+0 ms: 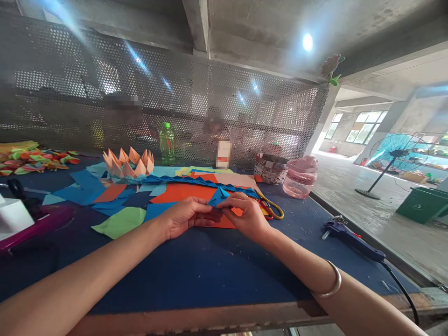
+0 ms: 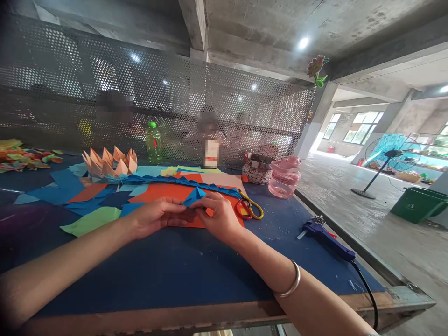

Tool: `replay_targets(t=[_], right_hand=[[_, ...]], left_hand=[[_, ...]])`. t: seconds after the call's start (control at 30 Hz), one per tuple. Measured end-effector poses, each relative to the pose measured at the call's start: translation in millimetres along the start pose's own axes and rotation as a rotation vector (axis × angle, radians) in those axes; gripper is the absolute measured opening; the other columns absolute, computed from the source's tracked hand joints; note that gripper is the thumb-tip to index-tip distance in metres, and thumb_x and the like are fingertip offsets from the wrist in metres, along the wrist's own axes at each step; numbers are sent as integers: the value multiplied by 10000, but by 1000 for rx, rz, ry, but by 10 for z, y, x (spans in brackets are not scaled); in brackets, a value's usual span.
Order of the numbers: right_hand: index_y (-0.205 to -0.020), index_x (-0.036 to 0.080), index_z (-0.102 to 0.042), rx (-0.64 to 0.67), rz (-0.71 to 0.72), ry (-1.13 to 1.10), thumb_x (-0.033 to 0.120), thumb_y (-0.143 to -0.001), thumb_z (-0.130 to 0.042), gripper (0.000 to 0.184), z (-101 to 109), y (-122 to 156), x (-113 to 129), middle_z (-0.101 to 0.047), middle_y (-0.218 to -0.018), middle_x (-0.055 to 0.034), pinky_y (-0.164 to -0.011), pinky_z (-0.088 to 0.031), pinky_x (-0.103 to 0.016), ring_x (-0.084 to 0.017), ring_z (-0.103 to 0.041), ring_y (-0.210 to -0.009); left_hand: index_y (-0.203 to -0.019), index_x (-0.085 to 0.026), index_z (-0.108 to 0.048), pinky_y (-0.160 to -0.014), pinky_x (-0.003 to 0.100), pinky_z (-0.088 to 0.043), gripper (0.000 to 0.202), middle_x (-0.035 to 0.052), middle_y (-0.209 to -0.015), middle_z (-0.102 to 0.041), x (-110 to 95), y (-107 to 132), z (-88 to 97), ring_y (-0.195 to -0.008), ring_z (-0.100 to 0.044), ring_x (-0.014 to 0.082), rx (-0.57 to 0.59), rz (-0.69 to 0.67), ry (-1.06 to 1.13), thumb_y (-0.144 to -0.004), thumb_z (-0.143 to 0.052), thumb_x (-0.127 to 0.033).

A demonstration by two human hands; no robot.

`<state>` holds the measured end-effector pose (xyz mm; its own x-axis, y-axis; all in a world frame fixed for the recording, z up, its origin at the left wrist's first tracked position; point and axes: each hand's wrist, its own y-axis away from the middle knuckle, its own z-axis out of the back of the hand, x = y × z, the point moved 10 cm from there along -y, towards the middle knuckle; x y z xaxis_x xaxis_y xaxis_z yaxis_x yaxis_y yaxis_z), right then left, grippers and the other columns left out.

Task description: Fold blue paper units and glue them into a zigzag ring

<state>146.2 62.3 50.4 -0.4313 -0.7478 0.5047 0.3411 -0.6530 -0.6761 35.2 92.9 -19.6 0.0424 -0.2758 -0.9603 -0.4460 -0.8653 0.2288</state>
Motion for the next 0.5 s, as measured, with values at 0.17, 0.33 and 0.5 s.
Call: replay_targets(t=[0.17, 0.33, 0.5], right_hand=[[-872, 248, -726, -1, 33, 10, 76, -792, -573, 244, -5, -1, 8, -649, -797, -17, -767, -461, -291, -149, -590, -795], [-883, 255, -722, 0, 44, 13, 76, -800, -569, 250, -8, 2, 12, -652, -805, -13, -776, -460, -296, -150, -590, -804], [-881, 248, -721, 1, 51, 27, 72, -800, -565, 250, -7, -2, 26, -647, -805, -14, -767, -460, -288, -147, -586, -797]], left_hand=[[-838, -101, -739, -744, 241, -545, 153, 103, -838, -762, -8, -9, 14, -811, -698, 185, 2, -3, -20, -743, -631, -153], [-843, -98, -743, -764, 241, -547, 161, 104, -851, -762, 6, -32, 14, -830, -694, 186, 31, -21, -19, -753, -641, -184], [-831, -115, -748, -753, 256, -550, 231, 95, -831, -760, 13, -45, 25, -787, -690, 178, 34, -38, -21, -763, -678, -325]])
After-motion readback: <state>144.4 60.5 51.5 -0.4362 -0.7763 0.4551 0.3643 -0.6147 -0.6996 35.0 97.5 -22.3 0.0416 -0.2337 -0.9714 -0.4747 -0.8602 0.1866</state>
